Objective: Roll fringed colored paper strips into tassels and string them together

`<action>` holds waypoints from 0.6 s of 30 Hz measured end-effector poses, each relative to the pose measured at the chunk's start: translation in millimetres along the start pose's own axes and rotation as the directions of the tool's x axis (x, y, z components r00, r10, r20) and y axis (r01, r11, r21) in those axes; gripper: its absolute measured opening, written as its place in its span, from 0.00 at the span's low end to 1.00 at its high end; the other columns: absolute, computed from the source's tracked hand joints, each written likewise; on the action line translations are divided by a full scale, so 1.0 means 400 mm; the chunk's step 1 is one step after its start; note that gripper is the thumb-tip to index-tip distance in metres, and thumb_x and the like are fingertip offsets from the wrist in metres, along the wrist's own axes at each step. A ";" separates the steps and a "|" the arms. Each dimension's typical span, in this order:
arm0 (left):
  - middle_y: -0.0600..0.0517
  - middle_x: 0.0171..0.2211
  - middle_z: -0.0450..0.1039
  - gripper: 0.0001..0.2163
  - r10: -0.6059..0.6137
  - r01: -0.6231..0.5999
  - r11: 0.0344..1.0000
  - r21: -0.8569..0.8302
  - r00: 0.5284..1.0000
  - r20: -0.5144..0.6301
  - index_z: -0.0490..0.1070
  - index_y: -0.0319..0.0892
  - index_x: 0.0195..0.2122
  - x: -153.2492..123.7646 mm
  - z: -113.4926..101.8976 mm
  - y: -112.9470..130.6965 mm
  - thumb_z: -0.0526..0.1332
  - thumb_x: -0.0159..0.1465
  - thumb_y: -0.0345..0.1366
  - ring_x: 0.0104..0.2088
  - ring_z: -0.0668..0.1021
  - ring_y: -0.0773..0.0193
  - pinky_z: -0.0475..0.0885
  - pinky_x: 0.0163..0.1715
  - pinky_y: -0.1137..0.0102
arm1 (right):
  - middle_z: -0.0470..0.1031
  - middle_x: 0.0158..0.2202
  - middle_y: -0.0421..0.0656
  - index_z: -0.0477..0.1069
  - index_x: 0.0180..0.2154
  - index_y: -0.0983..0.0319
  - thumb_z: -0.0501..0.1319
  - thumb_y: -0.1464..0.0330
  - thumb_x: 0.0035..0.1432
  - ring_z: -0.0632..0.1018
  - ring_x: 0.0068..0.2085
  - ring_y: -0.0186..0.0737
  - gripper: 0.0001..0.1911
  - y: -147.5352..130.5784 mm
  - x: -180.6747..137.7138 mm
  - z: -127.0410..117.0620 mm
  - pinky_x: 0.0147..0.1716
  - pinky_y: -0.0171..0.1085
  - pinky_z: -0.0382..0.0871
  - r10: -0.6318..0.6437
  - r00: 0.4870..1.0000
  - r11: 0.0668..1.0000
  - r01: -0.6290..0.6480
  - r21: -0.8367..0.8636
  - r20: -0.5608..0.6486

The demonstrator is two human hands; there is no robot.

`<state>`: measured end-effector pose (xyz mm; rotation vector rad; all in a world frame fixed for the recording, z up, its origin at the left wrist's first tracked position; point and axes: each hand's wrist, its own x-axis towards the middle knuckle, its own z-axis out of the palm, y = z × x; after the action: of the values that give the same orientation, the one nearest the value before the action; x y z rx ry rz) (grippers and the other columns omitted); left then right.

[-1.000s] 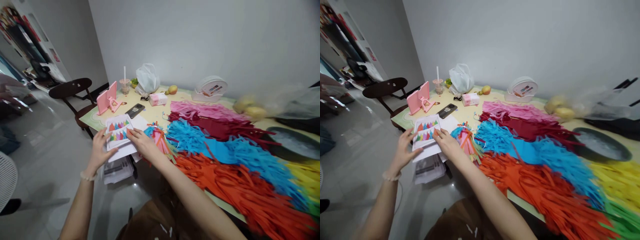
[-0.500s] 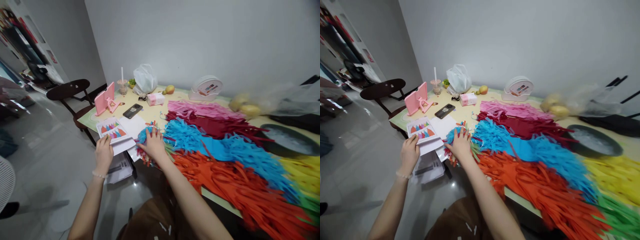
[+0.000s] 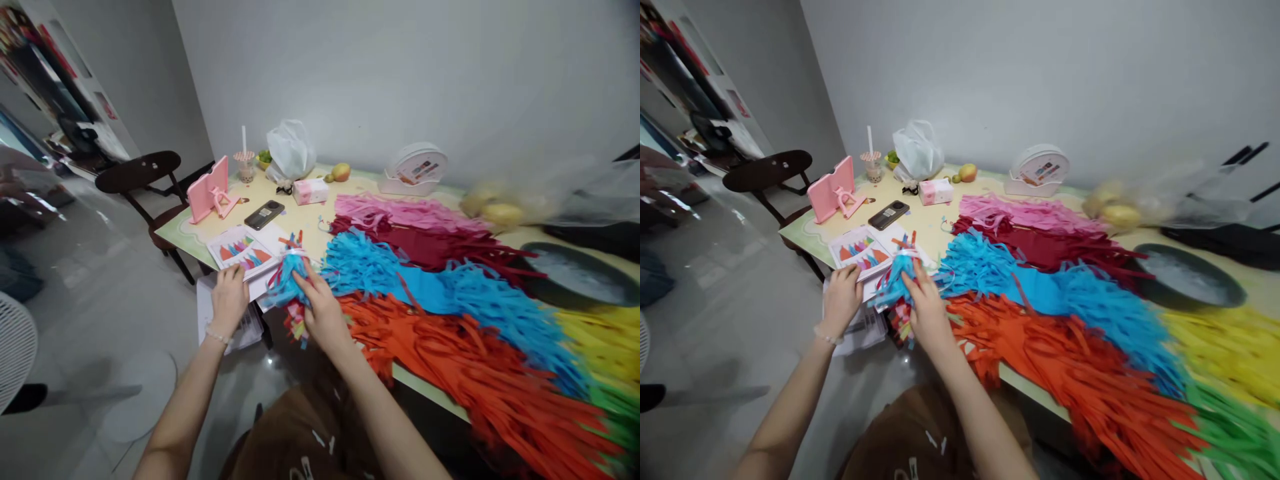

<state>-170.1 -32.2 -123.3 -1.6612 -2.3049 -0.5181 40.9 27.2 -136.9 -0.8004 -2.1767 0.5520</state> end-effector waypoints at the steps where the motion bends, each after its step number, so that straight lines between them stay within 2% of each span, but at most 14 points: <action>1: 0.44 0.54 0.74 0.16 0.005 -0.005 1.000 -0.002 1.000 0.006 0.74 0.37 0.53 -0.004 0.005 0.014 0.55 0.65 0.29 0.54 0.71 0.51 0.72 0.52 0.61 | 0.51 0.71 0.49 0.63 0.64 0.62 0.49 0.86 0.48 0.54 0.70 0.45 0.41 -0.014 -0.027 0.001 0.67 0.51 0.55 -0.055 0.998 0.998 0.055 0.026 0.023; 4: 0.44 0.54 0.74 0.16 0.009 -0.009 1.000 -0.006 1.000 0.013 0.74 0.37 0.53 -0.010 0.015 0.043 0.55 0.66 0.30 0.54 0.71 0.51 0.73 0.51 0.62 | 0.52 0.70 0.51 0.63 0.64 0.63 0.51 0.86 0.48 0.54 0.70 0.51 0.41 -0.041 -0.087 0.011 0.65 0.54 0.59 -0.080 0.973 0.997 0.082 0.001 0.217; 7: 0.44 0.54 0.74 0.17 0.009 -0.009 1.000 -0.007 1.000 0.010 0.73 0.37 0.54 -0.008 0.018 0.055 0.54 0.66 0.29 0.53 0.71 0.51 0.73 0.50 0.62 | 0.54 0.69 0.56 0.65 0.62 0.68 0.53 0.87 0.47 0.58 0.68 0.58 0.39 -0.048 -0.097 0.010 0.62 0.56 0.62 -0.008 0.880 0.996 0.052 -0.079 0.475; 9: 0.44 0.54 0.74 0.17 0.017 -0.017 1.000 -0.008 1.000 0.006 0.73 0.37 0.55 -0.009 0.018 0.058 0.54 0.66 0.29 0.53 0.71 0.51 0.72 0.51 0.62 | 0.56 0.68 0.58 0.67 0.61 0.70 0.54 0.87 0.46 0.61 0.67 0.58 0.38 -0.046 -0.075 -0.002 0.63 0.54 0.62 0.000 0.816 0.993 0.068 -0.096 0.577; 11: 0.44 0.54 0.74 0.17 0.033 -0.033 0.999 -0.009 0.999 0.003 0.72 0.37 0.55 -0.013 0.018 0.057 0.55 0.67 0.29 0.53 0.71 0.51 0.72 0.51 0.62 | 0.60 0.67 0.58 0.69 0.60 0.68 0.53 0.87 0.47 0.64 0.66 0.55 0.37 -0.041 -0.039 -0.019 0.62 0.52 0.63 -0.034 0.791 0.994 0.091 -0.063 0.610; 12: 0.44 0.54 0.74 0.17 0.045 -0.045 0.999 -0.010 0.999 0.003 0.72 0.37 0.55 -0.017 0.017 0.055 0.55 0.67 0.30 0.53 0.71 0.51 0.72 0.51 0.62 | 0.62 0.66 0.57 0.70 0.59 0.67 0.52 0.87 0.47 0.65 0.65 0.53 0.36 -0.038 -0.018 -0.027 0.62 0.50 0.63 -0.046 0.797 0.994 0.094 -0.048 0.602; 16: 0.44 0.54 0.75 0.16 0.090 -0.089 0.996 -0.025 0.996 0.004 0.72 0.38 0.55 -0.034 0.012 0.041 0.55 0.68 0.33 0.52 0.72 0.52 0.73 0.50 0.62 | 0.62 0.65 0.60 0.68 0.60 0.70 0.51 0.87 0.51 0.67 0.64 0.51 0.34 -0.032 0.048 -0.031 0.63 0.49 0.63 -0.014 0.877 0.993 0.067 -0.093 0.480; 18: 0.44 0.54 0.75 0.16 0.094 -0.094 0.995 -0.034 0.996 -0.004 0.72 0.38 0.55 -0.038 0.005 0.033 0.55 0.68 0.32 0.52 0.72 0.52 0.73 0.50 0.61 | 0.62 0.65 0.61 0.69 0.58 0.71 0.53 0.86 0.53 0.67 0.64 0.52 0.31 -0.040 0.061 -0.015 0.63 0.49 0.63 -0.030 0.889 0.990 0.091 -0.110 0.458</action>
<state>-152.8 -40.8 -129.7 -1.7745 -2.2152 -0.5412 26.5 33.5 -111.6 -0.7180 -2.6845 0.6198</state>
